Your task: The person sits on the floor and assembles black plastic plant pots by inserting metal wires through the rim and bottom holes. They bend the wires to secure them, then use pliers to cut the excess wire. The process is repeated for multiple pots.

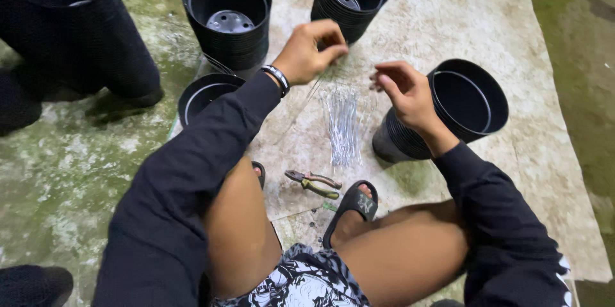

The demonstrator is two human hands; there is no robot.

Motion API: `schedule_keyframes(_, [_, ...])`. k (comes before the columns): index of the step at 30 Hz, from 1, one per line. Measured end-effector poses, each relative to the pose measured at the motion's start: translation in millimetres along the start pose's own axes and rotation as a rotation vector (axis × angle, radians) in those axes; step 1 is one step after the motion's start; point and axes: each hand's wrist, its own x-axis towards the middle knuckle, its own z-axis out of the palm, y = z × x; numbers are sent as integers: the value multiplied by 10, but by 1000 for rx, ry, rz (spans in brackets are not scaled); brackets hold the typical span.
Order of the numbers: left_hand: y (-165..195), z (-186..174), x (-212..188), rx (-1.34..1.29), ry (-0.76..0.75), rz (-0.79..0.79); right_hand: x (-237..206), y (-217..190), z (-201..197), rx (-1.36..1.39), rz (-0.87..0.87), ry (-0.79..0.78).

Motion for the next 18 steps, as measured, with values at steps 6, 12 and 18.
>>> schedule_keyframes(6, [-70, 277, -124, 69, -203, -127, 71, -176, 204, -174, -132, -69])
schedule_keyframes(12, [-125, 301, -172, 164, -268, -75, 122, -210, 223, -572, -226, -98])
schedule_keyframes(18, [-171, 352, -169, 273, -286, -2, 103, -145, 216, -768, -373, -158])
